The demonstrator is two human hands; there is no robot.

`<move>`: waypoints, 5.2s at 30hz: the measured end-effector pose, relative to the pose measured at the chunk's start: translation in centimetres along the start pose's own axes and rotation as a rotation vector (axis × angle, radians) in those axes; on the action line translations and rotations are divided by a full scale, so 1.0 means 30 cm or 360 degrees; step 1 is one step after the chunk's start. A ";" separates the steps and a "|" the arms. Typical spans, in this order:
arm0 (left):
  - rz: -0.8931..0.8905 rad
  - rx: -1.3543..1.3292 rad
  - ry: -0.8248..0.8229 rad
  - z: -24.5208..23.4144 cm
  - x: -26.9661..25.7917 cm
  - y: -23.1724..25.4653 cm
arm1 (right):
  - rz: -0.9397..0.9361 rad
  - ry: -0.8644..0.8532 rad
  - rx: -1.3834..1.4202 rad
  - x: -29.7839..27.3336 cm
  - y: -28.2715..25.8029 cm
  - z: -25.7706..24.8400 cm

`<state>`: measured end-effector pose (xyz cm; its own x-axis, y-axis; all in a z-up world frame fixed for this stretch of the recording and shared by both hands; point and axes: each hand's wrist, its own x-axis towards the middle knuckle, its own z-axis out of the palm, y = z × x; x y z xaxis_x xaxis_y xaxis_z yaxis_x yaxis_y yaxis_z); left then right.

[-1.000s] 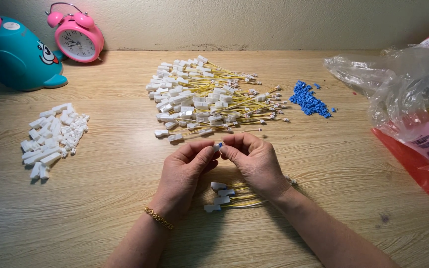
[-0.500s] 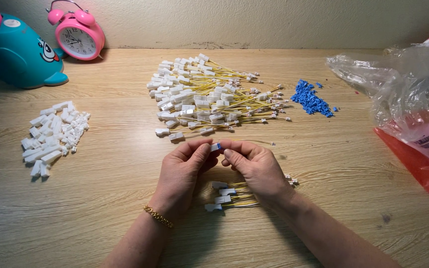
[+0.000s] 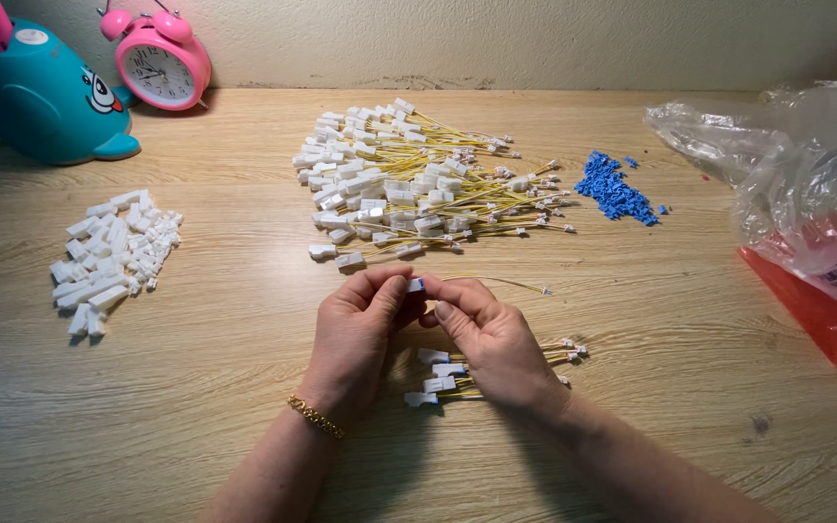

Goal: Assembling small electronic connectors by inserting wires into plastic housings

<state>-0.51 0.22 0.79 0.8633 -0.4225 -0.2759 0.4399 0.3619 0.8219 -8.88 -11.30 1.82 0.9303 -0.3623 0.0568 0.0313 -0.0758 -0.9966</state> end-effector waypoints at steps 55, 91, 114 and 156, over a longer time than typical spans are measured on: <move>-0.0099 0.0039 -0.0074 0.033 -0.029 0.020 | -0.1582 -0.0011 -0.1741 0.129 -0.090 -0.229; -0.0172 0.0055 -0.0049 0.024 -0.018 0.027 | 0.0162 0.0277 -0.1911 0.188 0.018 -0.636; 0.0029 0.0088 -0.0140 -0.023 0.048 -0.065 | 0.0119 -0.0232 0.0063 0.083 -0.120 -0.125; 0.0047 0.0183 -0.0227 -0.015 0.022 -0.024 | 0.0037 0.0251 -0.0161 0.088 -0.038 -0.034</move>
<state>-0.14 0.04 -0.20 0.8279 -0.5298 -0.1840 0.3766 0.2821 0.8823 -6.82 -13.11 3.16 0.8612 -0.5058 0.0505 -0.0338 -0.1561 -0.9872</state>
